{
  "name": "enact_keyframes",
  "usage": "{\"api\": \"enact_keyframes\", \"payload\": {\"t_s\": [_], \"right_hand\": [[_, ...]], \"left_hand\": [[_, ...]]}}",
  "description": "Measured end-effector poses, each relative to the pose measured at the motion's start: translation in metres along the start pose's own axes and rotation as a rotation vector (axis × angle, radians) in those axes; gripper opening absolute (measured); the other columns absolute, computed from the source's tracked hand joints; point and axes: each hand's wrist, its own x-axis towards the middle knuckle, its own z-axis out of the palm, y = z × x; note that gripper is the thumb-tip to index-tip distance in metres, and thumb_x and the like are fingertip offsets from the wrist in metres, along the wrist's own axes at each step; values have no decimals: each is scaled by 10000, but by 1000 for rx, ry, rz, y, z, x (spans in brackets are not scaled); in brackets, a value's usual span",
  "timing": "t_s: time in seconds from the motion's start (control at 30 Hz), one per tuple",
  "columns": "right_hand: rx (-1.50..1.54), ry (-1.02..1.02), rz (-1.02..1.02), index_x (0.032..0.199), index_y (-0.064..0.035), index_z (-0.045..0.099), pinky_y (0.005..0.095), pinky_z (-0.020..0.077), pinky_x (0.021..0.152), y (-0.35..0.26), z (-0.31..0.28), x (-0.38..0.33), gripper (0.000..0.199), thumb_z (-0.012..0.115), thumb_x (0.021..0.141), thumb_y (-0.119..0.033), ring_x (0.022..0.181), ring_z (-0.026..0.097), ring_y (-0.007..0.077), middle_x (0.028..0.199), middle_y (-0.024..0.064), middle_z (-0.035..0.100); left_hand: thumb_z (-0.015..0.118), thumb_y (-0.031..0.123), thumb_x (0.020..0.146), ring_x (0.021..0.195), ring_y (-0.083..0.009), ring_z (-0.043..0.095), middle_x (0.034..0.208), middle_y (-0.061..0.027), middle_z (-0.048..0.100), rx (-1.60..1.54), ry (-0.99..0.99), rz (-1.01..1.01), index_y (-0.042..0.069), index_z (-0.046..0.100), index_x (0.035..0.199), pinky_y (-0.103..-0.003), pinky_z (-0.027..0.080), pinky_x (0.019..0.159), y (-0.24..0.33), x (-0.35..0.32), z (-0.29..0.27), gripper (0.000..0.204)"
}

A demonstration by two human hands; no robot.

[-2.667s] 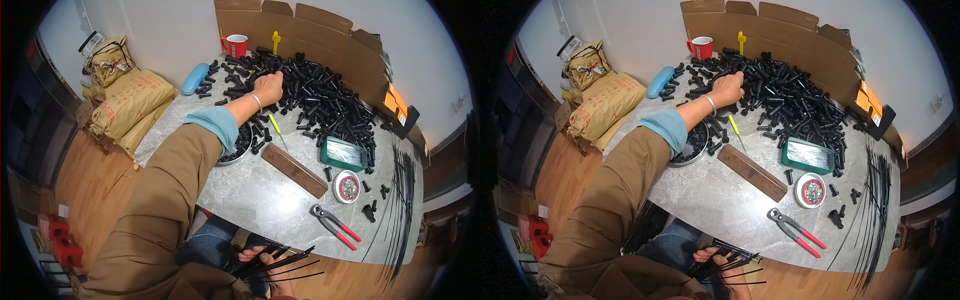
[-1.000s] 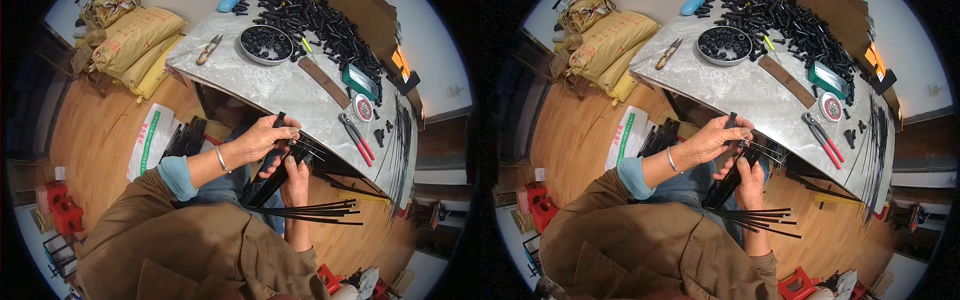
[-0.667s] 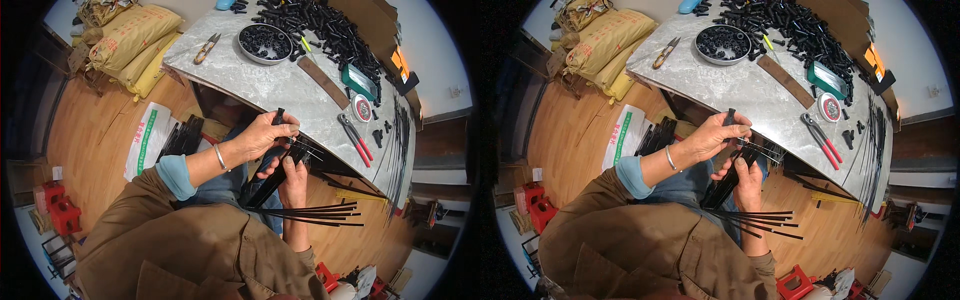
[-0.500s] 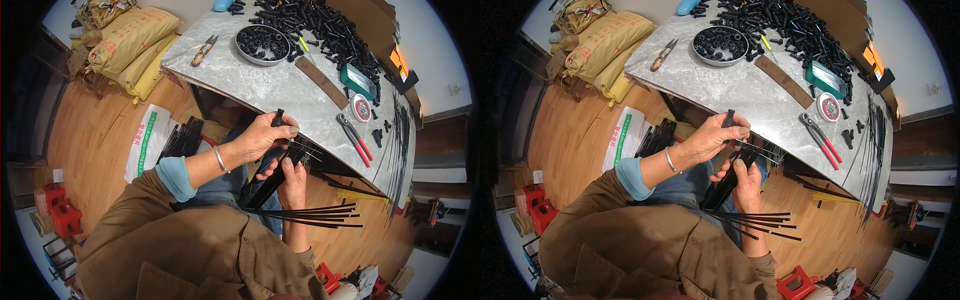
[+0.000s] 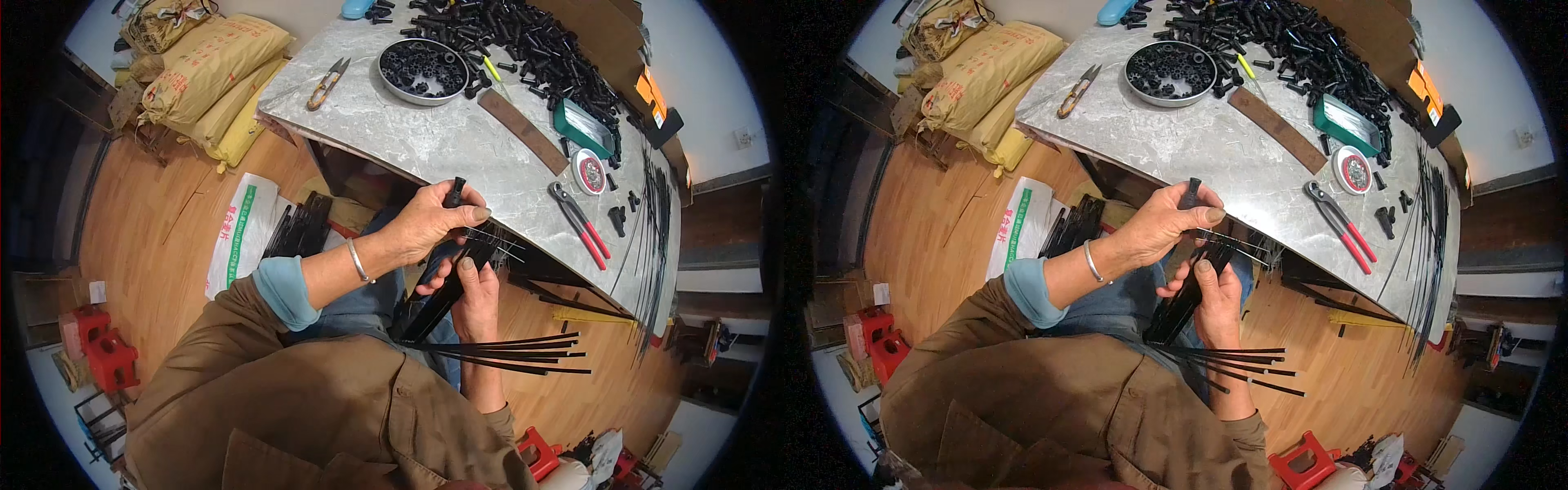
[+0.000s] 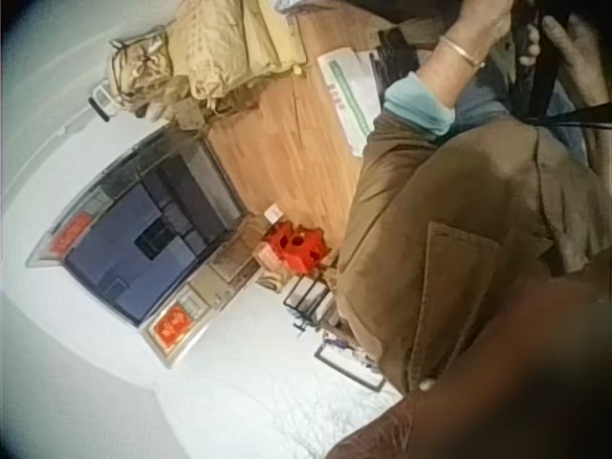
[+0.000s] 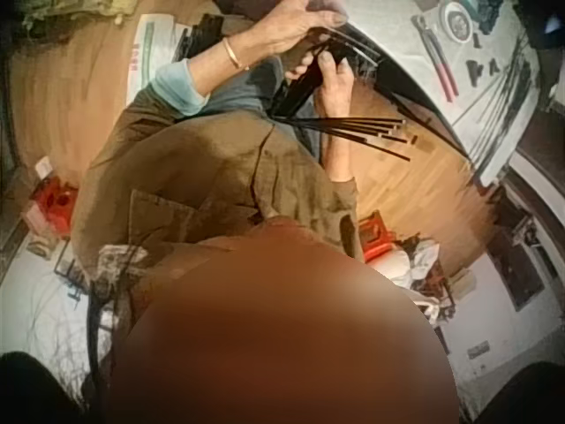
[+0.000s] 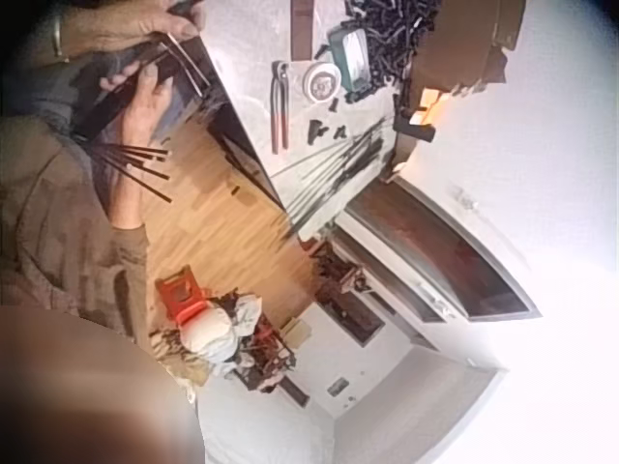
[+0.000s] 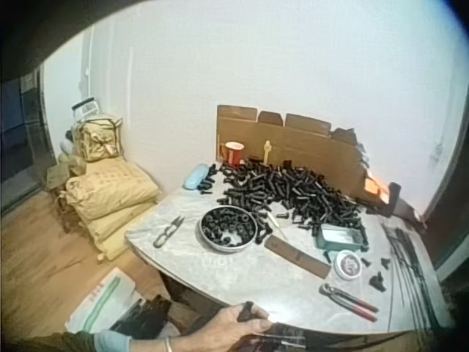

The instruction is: Bundling a set of black rods together with zip ties and trimming the ends using pliers.

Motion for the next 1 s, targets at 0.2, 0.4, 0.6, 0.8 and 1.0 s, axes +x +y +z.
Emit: {"api": "enact_keyframes", "payload": {"t_s": [0.2, 0.4, 0.6, 0.8, 1.0], "right_hand": [[-10, -1, -11, 1126, -26, 489, 391, 598, 660, 1, 0, -1, 238, 511, 969, -203, 713, 629, 179, 847, 92, 590], [1, 8, -12, 1088, -24, 490, 393, 598, 654, 1, 1, 1, 220, 517, 966, -204, 711, 631, 181, 845, 93, 590], [-33, 70, -26, 1067, -22, 492, 365, 592, 615, 0, 6, -3, 210, 518, 965, -203, 662, 600, 157, 809, 80, 573], [-75, 104, -93, 1041, -18, 488, 320, 579, 577, 2, 11, -3, 189, 516, 967, -190, 633, 565, 129, 796, 71, 557], [-65, 105, -128, 1052, -16, 490, 330, 582, 568, 1, 16, -6, 180, 531, 957, -163, 634, 570, 137, 808, 75, 559]], "left_hand": [[737, 203, 818, 792, -91, 541, 875, -13, 556, 54, -25, -28, 41, 571, 992, -232, 479, 654, 0, -1, -1, 289], [737, 192, 816, 757, -90, 550, 853, -14, 579, 111, 19, -12, 37, 575, 968, -229, 480, 651, 1, -2, -1, 272], [727, 166, 822, 717, -85, 568, 808, -20, 613, 173, -15, 14, 31, 599, 914, -230, 480, 655, 9, -1, 3, 207], [723, 146, 821, 720, -77, 567, 805, -22, 623, 244, -47, 21, 29, 619, 889, -225, 472, 671, 20, -1, 8, 171], [732, 163, 818, 754, -72, 551, 815, -24, 617, 213, -62, 75, 31, 634, 887, -231, 459, 670, 19, -2, 9, 179]]}}
